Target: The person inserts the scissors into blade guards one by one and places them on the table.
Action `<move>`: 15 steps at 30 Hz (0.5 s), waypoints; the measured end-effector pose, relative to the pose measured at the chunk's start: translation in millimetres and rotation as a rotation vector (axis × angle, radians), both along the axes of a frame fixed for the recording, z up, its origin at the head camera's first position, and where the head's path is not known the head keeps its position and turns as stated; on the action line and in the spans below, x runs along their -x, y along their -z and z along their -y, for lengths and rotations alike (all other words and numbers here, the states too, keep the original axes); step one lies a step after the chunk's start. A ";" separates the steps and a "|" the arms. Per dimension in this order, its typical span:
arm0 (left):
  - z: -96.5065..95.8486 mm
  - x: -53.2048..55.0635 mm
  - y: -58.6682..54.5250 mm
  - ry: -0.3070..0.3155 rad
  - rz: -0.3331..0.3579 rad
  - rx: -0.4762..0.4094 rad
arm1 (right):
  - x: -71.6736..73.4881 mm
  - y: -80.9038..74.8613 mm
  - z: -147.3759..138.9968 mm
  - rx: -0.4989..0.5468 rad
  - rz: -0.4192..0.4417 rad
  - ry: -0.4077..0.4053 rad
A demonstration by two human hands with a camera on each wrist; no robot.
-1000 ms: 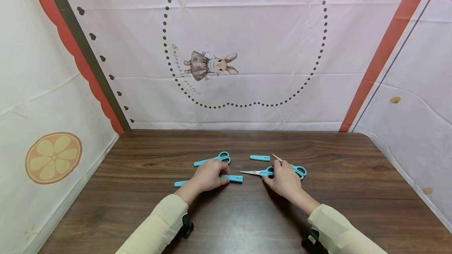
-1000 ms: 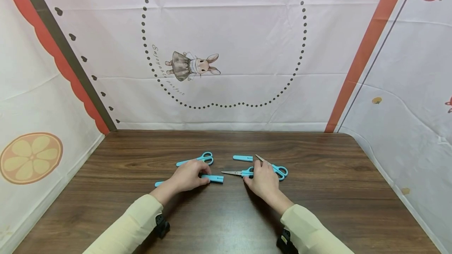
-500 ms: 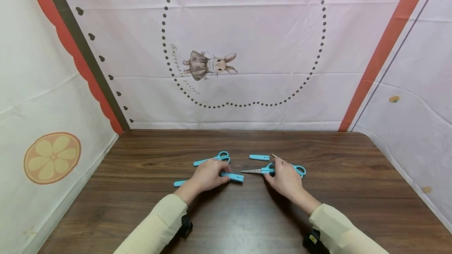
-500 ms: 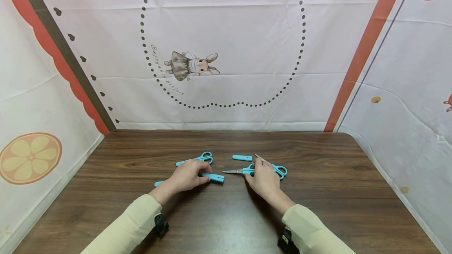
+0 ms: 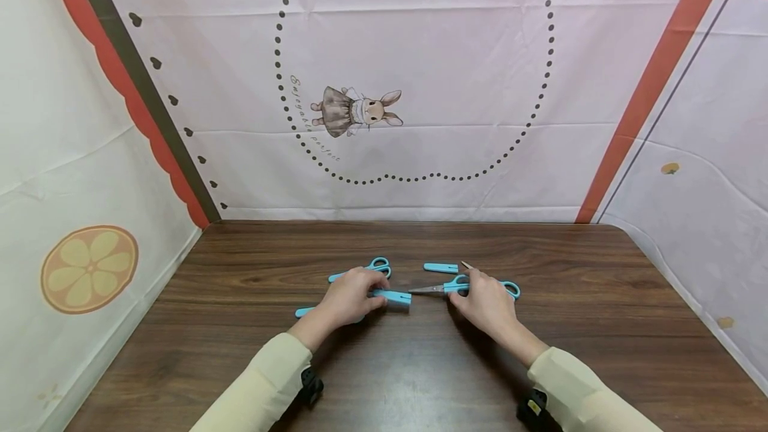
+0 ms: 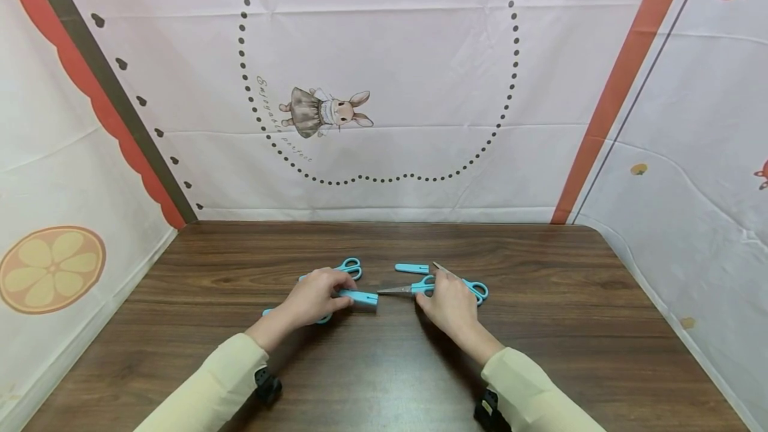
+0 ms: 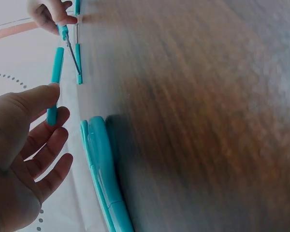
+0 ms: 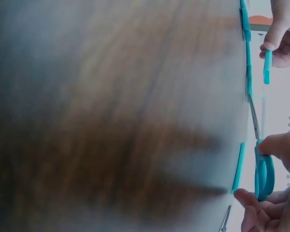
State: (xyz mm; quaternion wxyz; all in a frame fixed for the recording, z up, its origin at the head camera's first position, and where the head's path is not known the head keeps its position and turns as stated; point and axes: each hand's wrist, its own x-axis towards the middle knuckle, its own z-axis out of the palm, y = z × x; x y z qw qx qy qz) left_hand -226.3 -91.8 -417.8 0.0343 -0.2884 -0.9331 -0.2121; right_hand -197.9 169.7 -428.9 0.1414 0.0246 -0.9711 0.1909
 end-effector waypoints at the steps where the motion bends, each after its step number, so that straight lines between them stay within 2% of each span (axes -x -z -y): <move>1: 0.8 0.1 -0.4 -0.002 -0.001 -0.009 | 0.0 -0.6 -0.1 0.003 0.003 -0.004; 5: 3.7 0.8 -2.8 -0.017 -0.014 -0.038 | 0.1 -3.7 -0.8 0.012 -0.003 -0.018; 15: 11.2 1.6 -7.3 -0.061 -0.099 -0.087 | -0.8 -11.1 -2.3 0.036 -0.047 -0.035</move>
